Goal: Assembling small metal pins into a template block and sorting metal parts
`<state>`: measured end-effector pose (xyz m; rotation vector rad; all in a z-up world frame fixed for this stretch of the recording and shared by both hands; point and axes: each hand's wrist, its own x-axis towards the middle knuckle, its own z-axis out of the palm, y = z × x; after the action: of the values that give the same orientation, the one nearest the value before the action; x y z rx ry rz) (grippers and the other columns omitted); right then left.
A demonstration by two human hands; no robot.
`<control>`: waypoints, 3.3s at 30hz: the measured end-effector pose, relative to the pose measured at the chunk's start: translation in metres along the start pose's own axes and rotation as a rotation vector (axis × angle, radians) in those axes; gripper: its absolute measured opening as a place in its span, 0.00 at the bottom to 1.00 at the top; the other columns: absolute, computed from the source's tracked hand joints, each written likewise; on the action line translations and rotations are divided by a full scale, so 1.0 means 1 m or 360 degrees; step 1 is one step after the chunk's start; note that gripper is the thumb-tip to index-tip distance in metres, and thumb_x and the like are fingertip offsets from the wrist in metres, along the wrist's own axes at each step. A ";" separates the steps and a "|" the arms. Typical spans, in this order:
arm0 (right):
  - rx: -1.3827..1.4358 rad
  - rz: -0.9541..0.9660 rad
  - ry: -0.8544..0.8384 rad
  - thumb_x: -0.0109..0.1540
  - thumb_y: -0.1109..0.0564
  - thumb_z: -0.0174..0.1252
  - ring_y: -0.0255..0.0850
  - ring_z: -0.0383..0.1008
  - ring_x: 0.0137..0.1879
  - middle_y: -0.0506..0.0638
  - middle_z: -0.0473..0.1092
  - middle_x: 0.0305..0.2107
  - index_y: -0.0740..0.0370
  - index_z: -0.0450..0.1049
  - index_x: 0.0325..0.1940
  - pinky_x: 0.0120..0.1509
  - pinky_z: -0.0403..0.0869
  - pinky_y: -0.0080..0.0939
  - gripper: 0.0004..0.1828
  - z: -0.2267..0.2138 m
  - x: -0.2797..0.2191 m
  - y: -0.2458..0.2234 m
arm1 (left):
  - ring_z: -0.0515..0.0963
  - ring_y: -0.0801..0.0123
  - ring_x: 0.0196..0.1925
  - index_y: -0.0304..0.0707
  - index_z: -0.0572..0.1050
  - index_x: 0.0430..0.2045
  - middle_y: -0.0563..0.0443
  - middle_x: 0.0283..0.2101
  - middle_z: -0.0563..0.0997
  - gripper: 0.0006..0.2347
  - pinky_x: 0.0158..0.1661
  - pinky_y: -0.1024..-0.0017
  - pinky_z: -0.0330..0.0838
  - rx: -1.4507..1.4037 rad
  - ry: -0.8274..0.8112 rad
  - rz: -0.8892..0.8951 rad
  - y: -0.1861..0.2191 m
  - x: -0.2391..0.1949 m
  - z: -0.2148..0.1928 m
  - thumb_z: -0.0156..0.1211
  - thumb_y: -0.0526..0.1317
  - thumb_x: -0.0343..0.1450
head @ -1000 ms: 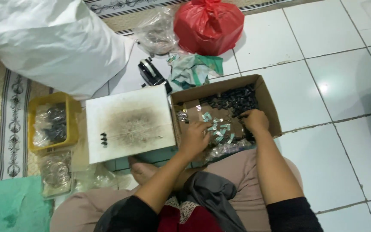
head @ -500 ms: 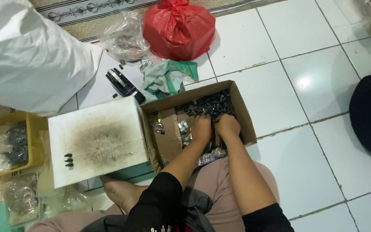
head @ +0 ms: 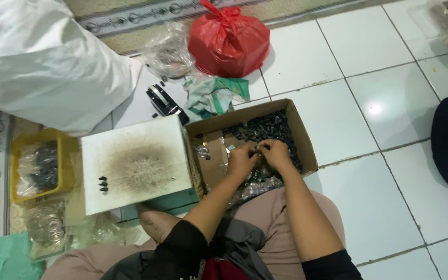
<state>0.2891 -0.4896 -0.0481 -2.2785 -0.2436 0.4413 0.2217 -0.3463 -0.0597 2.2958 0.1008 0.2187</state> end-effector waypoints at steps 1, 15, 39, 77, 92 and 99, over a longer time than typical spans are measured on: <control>-0.0002 -0.0019 0.0004 0.63 0.63 0.57 0.69 0.73 0.59 0.69 0.77 0.47 0.70 0.82 0.49 0.64 0.72 0.64 0.13 0.002 -0.002 -0.004 | 0.85 0.48 0.36 0.34 0.78 0.32 0.40 0.29 0.82 0.07 0.37 0.58 0.81 0.0004 0.0018 0.0007 -0.005 -0.005 -0.010 0.70 0.33 0.64; 0.0902 0.0045 -0.0591 0.56 0.56 0.73 0.41 0.79 0.34 0.61 0.80 0.28 0.75 0.81 0.47 0.38 0.78 0.37 0.21 0.044 -0.126 -0.175 | 0.87 0.54 0.32 0.36 0.85 0.32 0.44 0.29 0.85 0.04 0.29 0.69 0.83 -0.0315 0.0623 -0.0017 0.010 -0.148 -0.203 0.72 0.33 0.66; 0.0510 -0.0912 -0.0234 0.57 0.60 0.71 0.43 0.78 0.31 0.56 0.76 0.22 0.61 0.83 0.34 0.34 0.77 0.38 0.04 0.146 -0.169 -0.303 | 0.84 0.67 0.34 0.29 0.85 0.36 0.38 0.33 0.86 0.09 0.38 0.70 0.84 -0.1475 0.0923 -0.0707 -0.076 -0.222 -0.290 0.71 0.27 0.64; 0.0161 -0.0457 -0.0922 0.55 0.64 0.70 0.47 0.82 0.34 0.66 0.79 0.28 0.70 0.83 0.38 0.38 0.82 0.42 0.09 0.175 -0.118 -0.373 | 0.86 0.63 0.35 0.26 0.84 0.35 0.35 0.34 0.86 0.07 0.38 0.68 0.84 -0.1699 0.1035 -0.0756 -0.109 -0.209 -0.326 0.70 0.26 0.65; 0.0417 -0.0661 -0.0795 0.58 0.63 0.68 0.42 0.80 0.29 0.59 0.78 0.25 0.64 0.83 0.40 0.37 0.82 0.40 0.07 0.237 -0.081 -0.368 | 0.83 0.60 0.39 0.22 0.82 0.38 0.32 0.36 0.85 0.07 0.43 0.60 0.84 -0.1710 0.1383 -0.0700 -0.129 -0.188 -0.354 0.67 0.24 0.68; 0.0312 -0.0924 -0.0507 0.58 0.60 0.70 0.48 0.82 0.37 0.59 0.79 0.30 0.62 0.84 0.42 0.40 0.81 0.42 0.09 0.262 -0.062 -0.360 | 0.85 0.57 0.47 0.35 0.84 0.43 0.39 0.43 0.85 0.10 0.46 0.63 0.82 -0.0842 0.1481 -0.0460 -0.140 -0.183 -0.358 0.64 0.28 0.70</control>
<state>0.1174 -0.0900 0.0676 -1.8276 -0.9480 0.4886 -0.0262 -0.0176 0.0492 1.4758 0.7422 1.0104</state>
